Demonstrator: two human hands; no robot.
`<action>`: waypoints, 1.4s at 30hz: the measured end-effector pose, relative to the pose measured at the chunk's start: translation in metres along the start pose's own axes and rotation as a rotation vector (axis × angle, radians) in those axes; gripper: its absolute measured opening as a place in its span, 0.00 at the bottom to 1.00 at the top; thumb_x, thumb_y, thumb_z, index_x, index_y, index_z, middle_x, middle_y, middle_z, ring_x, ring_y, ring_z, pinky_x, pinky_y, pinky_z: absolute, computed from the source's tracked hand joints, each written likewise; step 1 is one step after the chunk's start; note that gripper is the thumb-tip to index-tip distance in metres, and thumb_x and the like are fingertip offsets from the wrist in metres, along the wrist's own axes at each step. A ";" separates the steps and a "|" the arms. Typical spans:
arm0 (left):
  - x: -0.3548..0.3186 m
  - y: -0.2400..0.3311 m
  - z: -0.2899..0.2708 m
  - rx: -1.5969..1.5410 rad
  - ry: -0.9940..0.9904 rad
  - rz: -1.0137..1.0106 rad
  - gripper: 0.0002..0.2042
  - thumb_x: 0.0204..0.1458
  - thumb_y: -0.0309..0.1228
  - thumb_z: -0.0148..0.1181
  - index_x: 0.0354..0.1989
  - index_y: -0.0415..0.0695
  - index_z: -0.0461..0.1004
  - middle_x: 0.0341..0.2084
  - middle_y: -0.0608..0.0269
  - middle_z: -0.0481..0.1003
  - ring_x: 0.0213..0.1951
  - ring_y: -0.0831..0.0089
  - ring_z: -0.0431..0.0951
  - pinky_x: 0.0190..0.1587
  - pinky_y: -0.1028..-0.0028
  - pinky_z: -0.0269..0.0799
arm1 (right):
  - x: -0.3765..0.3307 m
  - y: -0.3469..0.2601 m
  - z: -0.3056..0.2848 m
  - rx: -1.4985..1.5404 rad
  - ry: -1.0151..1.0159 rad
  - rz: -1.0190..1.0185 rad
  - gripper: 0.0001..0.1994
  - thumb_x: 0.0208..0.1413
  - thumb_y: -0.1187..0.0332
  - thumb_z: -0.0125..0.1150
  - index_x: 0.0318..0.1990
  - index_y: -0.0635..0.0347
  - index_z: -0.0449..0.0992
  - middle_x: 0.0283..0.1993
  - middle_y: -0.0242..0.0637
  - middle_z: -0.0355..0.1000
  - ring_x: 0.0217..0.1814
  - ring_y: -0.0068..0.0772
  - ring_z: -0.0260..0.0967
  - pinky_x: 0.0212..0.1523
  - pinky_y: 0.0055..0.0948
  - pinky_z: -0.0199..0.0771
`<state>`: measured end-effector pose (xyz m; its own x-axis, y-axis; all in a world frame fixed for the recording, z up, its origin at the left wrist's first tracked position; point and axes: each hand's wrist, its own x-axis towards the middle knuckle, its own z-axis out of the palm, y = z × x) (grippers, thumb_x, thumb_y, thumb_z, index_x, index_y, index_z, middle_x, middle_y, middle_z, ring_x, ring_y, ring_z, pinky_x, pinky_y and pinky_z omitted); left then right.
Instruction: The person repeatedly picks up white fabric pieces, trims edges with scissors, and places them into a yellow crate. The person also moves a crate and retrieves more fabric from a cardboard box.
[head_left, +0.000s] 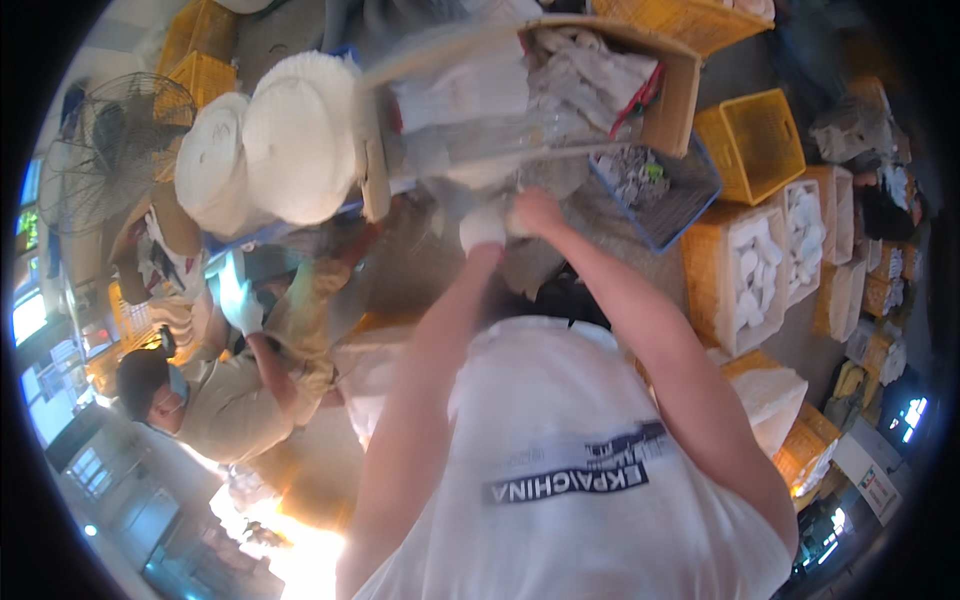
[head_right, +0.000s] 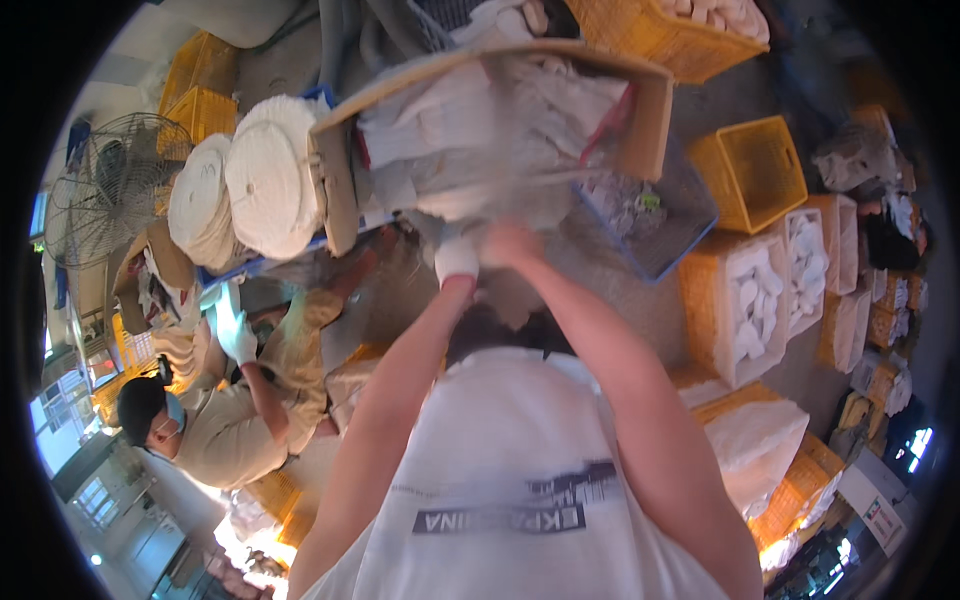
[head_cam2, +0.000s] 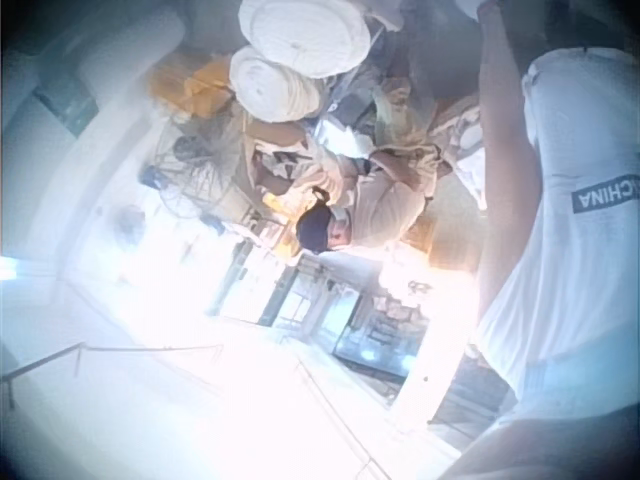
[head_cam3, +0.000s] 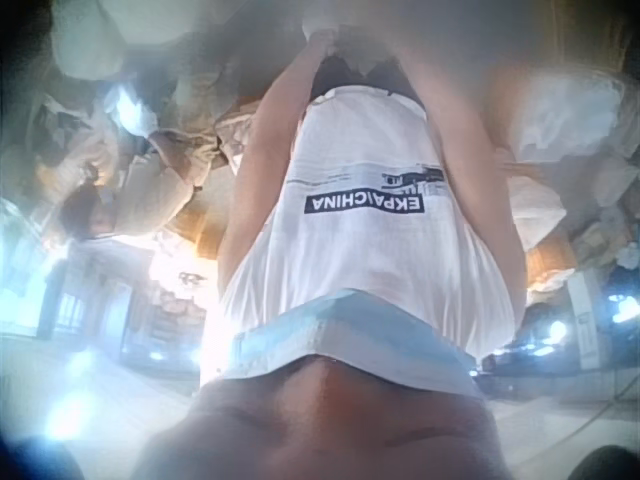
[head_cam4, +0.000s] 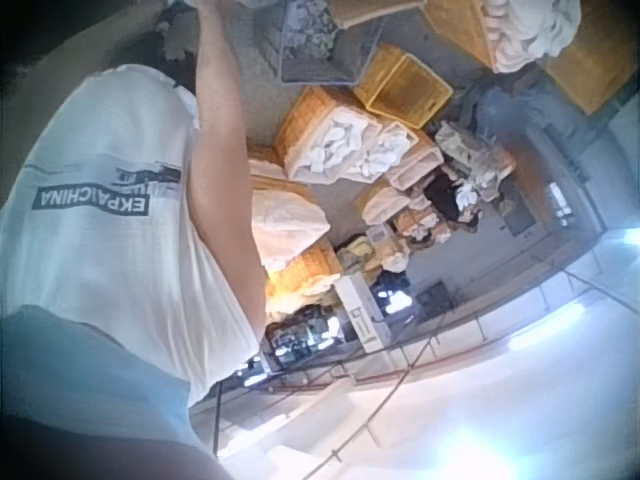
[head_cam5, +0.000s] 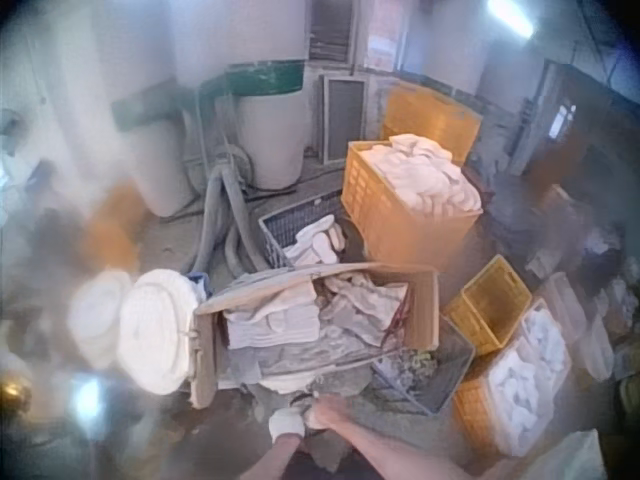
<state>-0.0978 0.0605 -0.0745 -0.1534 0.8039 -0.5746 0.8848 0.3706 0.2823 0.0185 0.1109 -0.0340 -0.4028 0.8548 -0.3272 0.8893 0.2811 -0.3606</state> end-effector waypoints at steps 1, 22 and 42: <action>0.000 -0.002 -0.007 0.078 -0.056 -0.052 0.14 0.56 0.34 0.47 0.46 0.48 0.76 0.44 0.56 0.77 0.45 0.59 0.77 0.48 0.65 0.71 | 0.005 0.001 0.010 -0.005 -0.152 0.027 0.15 0.52 0.63 0.52 0.35 0.64 0.80 0.42 0.54 0.75 0.46 0.54 0.74 0.48 0.48 0.73; 0.017 -0.023 -0.081 0.479 0.055 0.243 0.14 0.55 0.33 0.47 0.42 0.52 0.80 0.41 0.55 0.79 0.43 0.55 0.79 0.45 0.58 0.76 | 0.033 -0.016 0.077 0.053 -0.086 -0.019 0.16 0.46 0.72 0.64 0.45 0.59 0.78 0.43 0.46 0.76 0.50 0.47 0.73 0.52 0.41 0.72; 0.005 -0.044 -0.099 0.553 -0.013 0.299 0.15 0.56 0.38 0.45 0.42 0.52 0.80 0.42 0.52 0.78 0.43 0.54 0.79 0.47 0.57 0.74 | 0.031 -0.043 0.118 0.220 -0.178 -0.017 0.15 0.58 0.65 0.52 0.48 0.62 0.76 0.51 0.49 0.73 0.55 0.52 0.70 0.56 0.45 0.69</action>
<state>-0.1806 0.0942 -0.0135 0.1377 0.8287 -0.5424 0.9859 -0.1671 -0.0050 -0.0572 0.0738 -0.1313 -0.4665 0.7554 -0.4601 0.8212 0.1768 -0.5425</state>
